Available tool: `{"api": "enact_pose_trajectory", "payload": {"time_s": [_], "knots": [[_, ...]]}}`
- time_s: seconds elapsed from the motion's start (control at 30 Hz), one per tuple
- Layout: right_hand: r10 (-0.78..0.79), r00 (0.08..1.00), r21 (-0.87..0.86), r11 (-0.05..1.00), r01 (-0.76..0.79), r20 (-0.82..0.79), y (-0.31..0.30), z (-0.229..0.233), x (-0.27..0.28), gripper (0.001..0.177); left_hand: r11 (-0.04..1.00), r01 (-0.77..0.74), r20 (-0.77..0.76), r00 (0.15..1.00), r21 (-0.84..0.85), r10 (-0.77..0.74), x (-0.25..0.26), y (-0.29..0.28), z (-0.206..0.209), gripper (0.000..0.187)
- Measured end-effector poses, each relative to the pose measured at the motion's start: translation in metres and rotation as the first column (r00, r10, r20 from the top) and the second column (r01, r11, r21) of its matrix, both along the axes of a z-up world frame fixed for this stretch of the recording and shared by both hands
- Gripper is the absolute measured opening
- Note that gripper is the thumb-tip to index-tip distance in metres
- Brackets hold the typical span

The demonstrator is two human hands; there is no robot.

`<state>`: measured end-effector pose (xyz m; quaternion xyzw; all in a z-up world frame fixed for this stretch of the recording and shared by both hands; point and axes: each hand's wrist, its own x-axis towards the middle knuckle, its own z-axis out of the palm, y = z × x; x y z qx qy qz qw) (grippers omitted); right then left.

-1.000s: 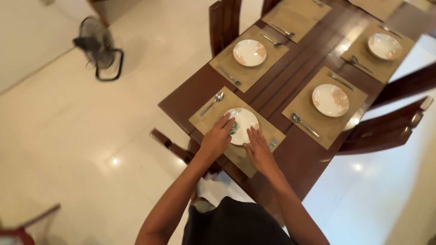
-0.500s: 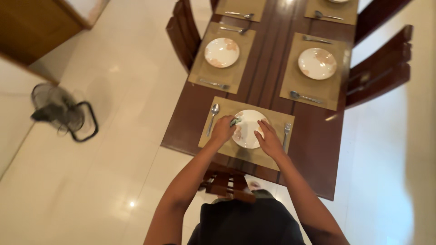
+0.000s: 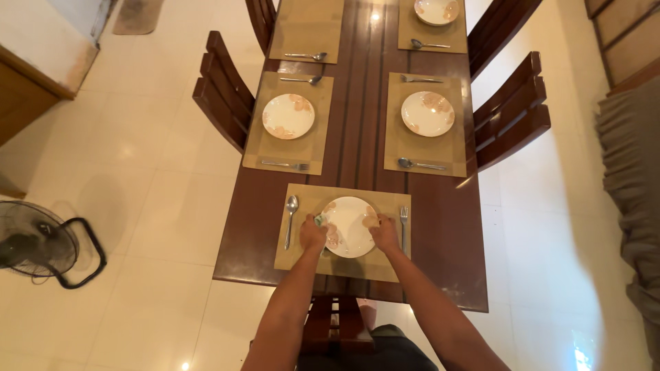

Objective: The person wipes several ceramic plates with a green cloth at a dining table. They handle each plate one at a time, wiping the surface and edges, then placing the plate back on its placemat.

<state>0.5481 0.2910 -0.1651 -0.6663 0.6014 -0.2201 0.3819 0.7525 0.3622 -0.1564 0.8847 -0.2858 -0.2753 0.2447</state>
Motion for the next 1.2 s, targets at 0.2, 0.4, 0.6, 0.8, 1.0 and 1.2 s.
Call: {"api": "enact_pose_trajectory", "payload": {"time_s": [0.2,0.4,0.6,0.8,1.0,1.2], "knots": [[-0.038,0.999,-0.031,0.999,0.037,-0.019,-0.005,-0.005,0.0,0.035,0.999,0.049,0.084,0.995,-0.009,-0.048,0.001,-0.001,-0.002,0.033],[-0.065,0.993,0.054,0.997,0.06,0.095,-0.008,-0.01,0.002,0.032,0.999,0.026,0.031,0.999,-0.044,-0.024,-0.001,0.006,0.001,0.032],[-0.017,0.999,0.206,0.979,0.009,0.034,-0.004,-0.012,-0.002,0.038,0.974,0.123,0.102,0.989,-0.188,-0.105,0.007,0.013,0.008,0.032],[0.068,0.926,0.313,0.93,-0.193,0.371,0.007,0.001,-0.023,0.032,0.893,0.212,0.029,0.975,-0.396,-0.219,0.02,0.029,0.039,0.036],[-0.155,0.889,0.416,0.908,-0.043,0.431,0.043,0.058,-0.029,0.04,0.767,0.245,0.178,0.969,-0.593,-0.172,0.019,0.039,0.094,0.034],[-0.035,0.857,0.048,0.999,0.012,0.514,0.086,0.121,-0.004,0.049,0.76,0.199,0.145,0.98,-0.618,-0.138,-0.017,0.04,0.136,0.032]]}}
